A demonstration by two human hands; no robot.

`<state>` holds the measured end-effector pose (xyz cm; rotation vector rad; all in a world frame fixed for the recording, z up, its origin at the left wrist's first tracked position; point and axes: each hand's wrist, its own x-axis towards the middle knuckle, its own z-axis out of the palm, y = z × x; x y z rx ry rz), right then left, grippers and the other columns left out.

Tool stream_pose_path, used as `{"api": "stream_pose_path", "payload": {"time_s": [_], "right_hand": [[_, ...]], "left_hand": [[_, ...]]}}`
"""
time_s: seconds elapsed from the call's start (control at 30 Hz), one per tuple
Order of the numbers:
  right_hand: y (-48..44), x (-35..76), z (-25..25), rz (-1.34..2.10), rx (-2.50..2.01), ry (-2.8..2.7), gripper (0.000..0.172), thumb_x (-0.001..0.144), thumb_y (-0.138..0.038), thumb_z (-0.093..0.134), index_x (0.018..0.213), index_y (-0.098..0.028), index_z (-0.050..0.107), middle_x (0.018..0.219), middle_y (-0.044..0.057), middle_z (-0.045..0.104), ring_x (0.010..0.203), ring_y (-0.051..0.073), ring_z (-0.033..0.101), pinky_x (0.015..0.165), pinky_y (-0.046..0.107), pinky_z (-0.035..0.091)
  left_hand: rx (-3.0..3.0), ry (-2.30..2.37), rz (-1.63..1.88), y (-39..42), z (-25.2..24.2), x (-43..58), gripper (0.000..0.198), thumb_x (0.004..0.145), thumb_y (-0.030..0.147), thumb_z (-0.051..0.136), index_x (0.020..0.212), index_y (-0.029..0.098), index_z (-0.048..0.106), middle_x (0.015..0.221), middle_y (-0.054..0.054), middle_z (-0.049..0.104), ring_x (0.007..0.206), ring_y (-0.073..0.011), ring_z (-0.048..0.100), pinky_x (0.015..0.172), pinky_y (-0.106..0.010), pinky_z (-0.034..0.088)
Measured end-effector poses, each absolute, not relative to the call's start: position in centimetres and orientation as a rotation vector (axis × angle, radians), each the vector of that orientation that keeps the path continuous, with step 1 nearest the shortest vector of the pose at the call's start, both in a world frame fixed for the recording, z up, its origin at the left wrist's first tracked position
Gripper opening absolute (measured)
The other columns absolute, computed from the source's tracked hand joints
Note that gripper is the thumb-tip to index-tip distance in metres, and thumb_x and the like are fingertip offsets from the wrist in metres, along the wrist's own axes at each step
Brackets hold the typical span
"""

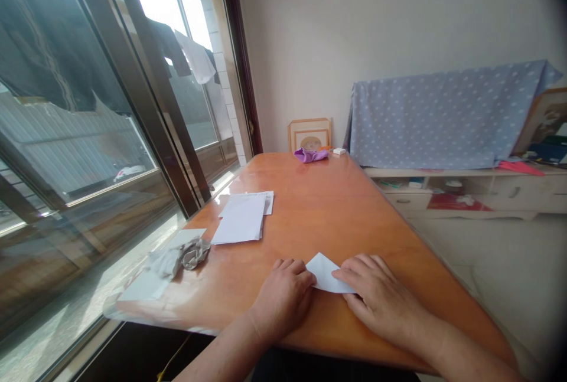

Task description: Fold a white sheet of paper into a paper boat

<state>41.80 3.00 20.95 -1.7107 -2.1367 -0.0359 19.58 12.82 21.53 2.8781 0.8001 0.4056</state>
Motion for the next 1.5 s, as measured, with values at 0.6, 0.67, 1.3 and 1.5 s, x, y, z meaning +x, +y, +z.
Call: {"api": "stream_pose_path", "payload": {"time_s": [0.6, 0.67, 1.3, 1.5], "right_hand": [[5.1, 43.4, 20.4, 0.35, -1.881, -1.882, 0.028, 0.097, -0.035, 0.048, 0.077, -0.023, 0.063, 0.08, 0.001, 0.063, 0.075, 0.018, 0.057, 0.07, 0.03, 0.04], [5.2, 43.3, 20.2, 0.347, -1.9, -1.864, 0.025, 0.095, -0.034, 0.049, 0.077, -0.023, 0.062, 0.08, 0.001, 0.062, 0.074, 0.018, 0.057, 0.07, 0.029, 0.04], [5.9, 43.2, 18.9, 0.298, -1.921, -1.821, 0.016, 0.088, -0.03, 0.052, 0.075, -0.024, 0.059, 0.078, 0.0, 0.062, 0.073, 0.018, 0.057, 0.07, 0.029, 0.041], [6.0, 43.4, 18.6, 0.323, -1.914, -1.839, 0.018, 0.09, -0.032, 0.052, 0.075, -0.024, 0.058, 0.079, 0.0, 0.062, 0.074, 0.019, 0.058, 0.07, 0.03, 0.041]], "left_hand": [[2.436, 1.005, 0.524, 14.5, 21.7, 18.6, 0.016, 0.093, 0.025, 0.052, 0.102, 0.023, 0.065, 0.102, -0.004, 0.068, 0.098, -0.0228, 0.061, 0.084, -0.034, 0.044], [2.404, 1.035, 0.534, 14.8, 21.2, 18.7, 0.017, 0.092, 0.026, 0.053, 0.105, 0.022, 0.064, 0.103, -0.005, 0.068, 0.096, -0.0231, 0.061, 0.084, -0.034, 0.045], [2.914, 0.469, 0.658, 8.3, 17.8, 20.3, 0.01, 0.092, 0.024, 0.054, 0.098, 0.023, 0.063, 0.084, -0.004, 0.064, 0.079, -0.0205, 0.056, 0.073, -0.035, 0.045], [2.829, 0.664, 0.67, 8.8, 19.1, 20.0, 0.026, 0.096, 0.029, 0.052, 0.12, 0.021, 0.06, 0.117, -0.008, 0.064, 0.105, -0.0256, 0.057, 0.095, -0.043, 0.047]]}}
